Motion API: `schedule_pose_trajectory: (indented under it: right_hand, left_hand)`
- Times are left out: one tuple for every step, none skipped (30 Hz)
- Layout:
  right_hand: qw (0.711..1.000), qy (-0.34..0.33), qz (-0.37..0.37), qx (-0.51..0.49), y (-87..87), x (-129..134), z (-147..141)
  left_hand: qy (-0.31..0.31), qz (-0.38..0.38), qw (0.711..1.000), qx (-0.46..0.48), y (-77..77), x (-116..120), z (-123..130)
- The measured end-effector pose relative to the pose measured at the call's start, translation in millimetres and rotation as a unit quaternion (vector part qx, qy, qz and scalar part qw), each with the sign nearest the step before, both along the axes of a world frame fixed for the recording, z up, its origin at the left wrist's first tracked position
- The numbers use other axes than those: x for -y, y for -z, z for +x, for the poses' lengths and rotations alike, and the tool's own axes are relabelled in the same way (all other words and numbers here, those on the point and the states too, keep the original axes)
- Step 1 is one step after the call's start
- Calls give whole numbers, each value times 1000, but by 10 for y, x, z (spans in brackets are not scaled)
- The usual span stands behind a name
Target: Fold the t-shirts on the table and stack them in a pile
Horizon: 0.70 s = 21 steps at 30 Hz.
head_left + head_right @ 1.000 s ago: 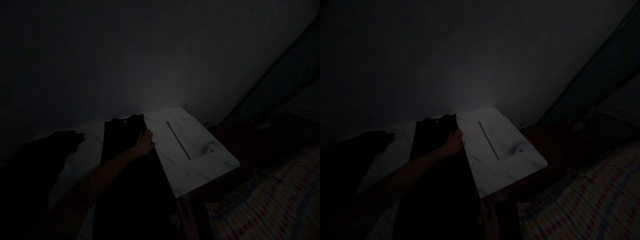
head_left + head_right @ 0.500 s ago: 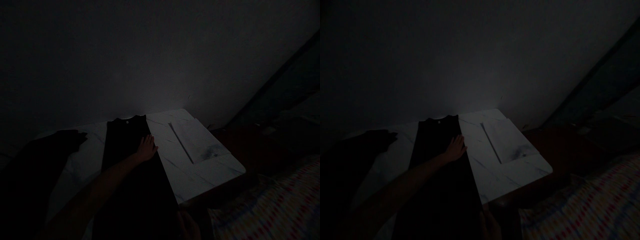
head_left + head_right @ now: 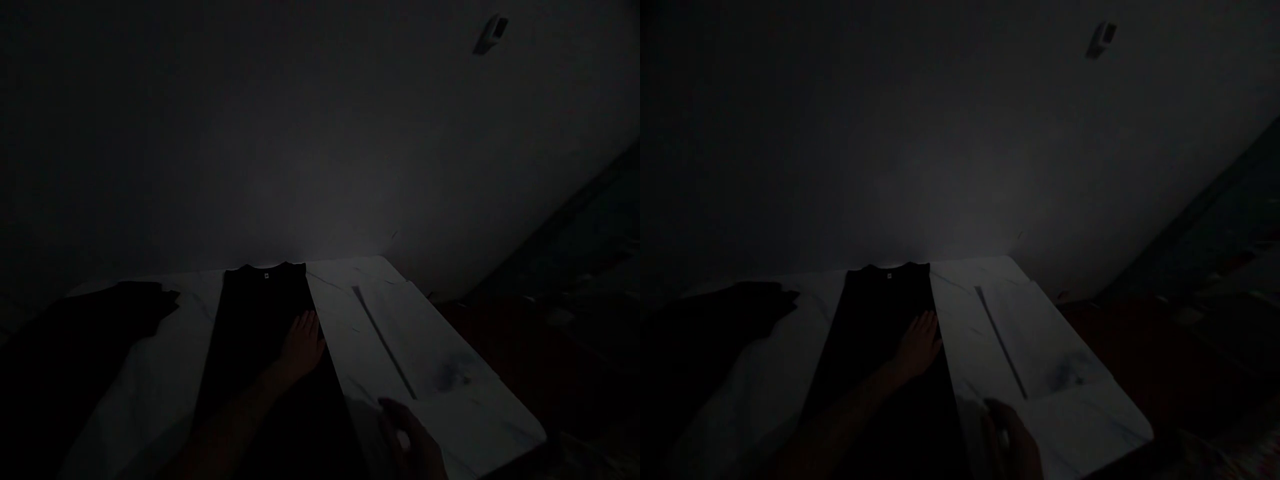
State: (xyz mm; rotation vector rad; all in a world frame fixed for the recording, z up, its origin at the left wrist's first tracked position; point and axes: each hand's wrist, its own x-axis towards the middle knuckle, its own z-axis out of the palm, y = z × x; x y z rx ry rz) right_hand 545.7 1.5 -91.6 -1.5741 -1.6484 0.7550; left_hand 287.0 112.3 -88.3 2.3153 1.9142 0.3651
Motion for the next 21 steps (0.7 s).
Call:
schedule_pose_trajectory:
  right_hand:
    - [998,-46,31,8,-141,-282,-123]
    - [993,-93,66,19,-291,-560,-276]
    - [985,-139,97,33,-437,-827,-455]
    - [975,-182,119,47,-568,-1080,-654]
    - [966,-214,135,60,-673,-1315,-863]
    - [958,-236,141,76,-743,-1532,-1073]
    - [954,-245,139,98,-776,-1730,-1276]
    - [952,-245,131,125,-774,-1908,-1463]
    - [953,-239,116,149,-741,-2065,-1630]
    - [953,-229,101,169,-684,-2199,-1773]
    - [955,-219,87,182,-612,-2307,-1889]
    - [956,-209,80,188,-532,-2391,-1980]
    - [959,-200,80,185,-450,-2451,-2047]
    - [961,-195,86,176,-371,-2490,-2092]
    - [963,-193,98,163,-298,-2514,-2120]
    - [963,-194,112,149,-234,-2527,-2135]
    - [963,-195,124,136,-179,-2534,-2140]
    - [963,-197,134,126,-135,-2537,-2139]
    - [962,-198,140,123,-101,-2540,-2136]
    - [962,-198,144,123,-77,-2542,-2131]
    - [961,-197,145,125,-62,-2545,-2127]
  left_hand:
    - [7,2,1000,11,-34,-31,-22]
    - [13,8,1000,21,-90,-85,-67]
    - [9,17,999,28,-168,-163,-141]
    - [-10,25,999,27,-261,-261,-242]
    - [-46,27,998,19,-364,-375,-368]
    - [-93,24,995,7,-467,-497,-511]
    - [-143,15,990,-6,-562,-618,-662]
    - [-185,3,983,-17,-641,-733,-809]
    - [-216,-12,976,-24,-700,-835,-944]
    - [-235,-25,971,-26,-736,-921,-1059]
    - [-246,-40,968,-25,-752,-990,-1151]
    - [-252,-56,966,-24,-750,-1043,-1218]
    - [-256,-72,964,-22,-735,-1083,-1265]
    - [-257,-86,962,-19,-711,-1114,-1294]
    - [-258,-98,961,-15,-683,-1139,-1311]
    - [-257,-108,960,-10,-655,-1160,-1320]
    - [-255,-116,960,-5,-628,-1179,-1325]
    - [-254,-123,959,1,-607,-1198,-1327]
    - [-253,-130,959,9,-592,-1215,-1328]
    - [-252,-135,958,18,-585,-1230,-1327]
    - [-251,-136,958,29,-587,-1243,-1323]
